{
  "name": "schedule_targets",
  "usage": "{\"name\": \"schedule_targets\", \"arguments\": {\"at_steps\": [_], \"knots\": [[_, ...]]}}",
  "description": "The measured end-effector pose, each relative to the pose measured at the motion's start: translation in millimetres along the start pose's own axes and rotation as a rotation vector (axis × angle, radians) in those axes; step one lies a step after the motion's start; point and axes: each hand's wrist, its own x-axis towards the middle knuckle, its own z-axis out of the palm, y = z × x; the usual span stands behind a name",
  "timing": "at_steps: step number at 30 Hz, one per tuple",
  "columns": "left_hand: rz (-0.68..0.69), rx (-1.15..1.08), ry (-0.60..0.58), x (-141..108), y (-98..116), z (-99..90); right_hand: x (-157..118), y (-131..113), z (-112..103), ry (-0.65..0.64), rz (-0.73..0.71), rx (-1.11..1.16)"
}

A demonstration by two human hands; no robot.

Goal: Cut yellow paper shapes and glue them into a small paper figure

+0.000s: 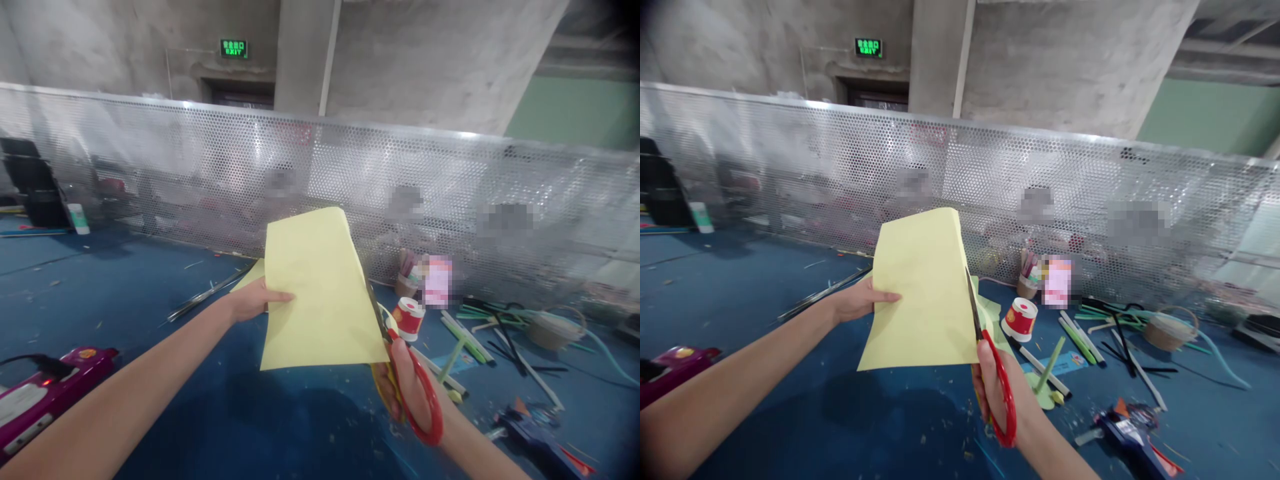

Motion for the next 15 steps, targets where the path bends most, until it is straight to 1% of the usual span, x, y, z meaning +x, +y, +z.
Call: {"name": "schedule_targets", "arguments": {"at_steps": [7,13,15], "knots": [[0.008,-0.002,-0.009,1,-2,-3.4,-1,-11,3,0.034,0.041,-0.021],[0.009,0.003,-0.007,1,-2,-3.3,-3,-15,5,0.068,0.015,-0.052],[0.003,0.003,-0.006,1,-3,-3.6,-3,-15,4,0.073,0.029,-0.072]]}}
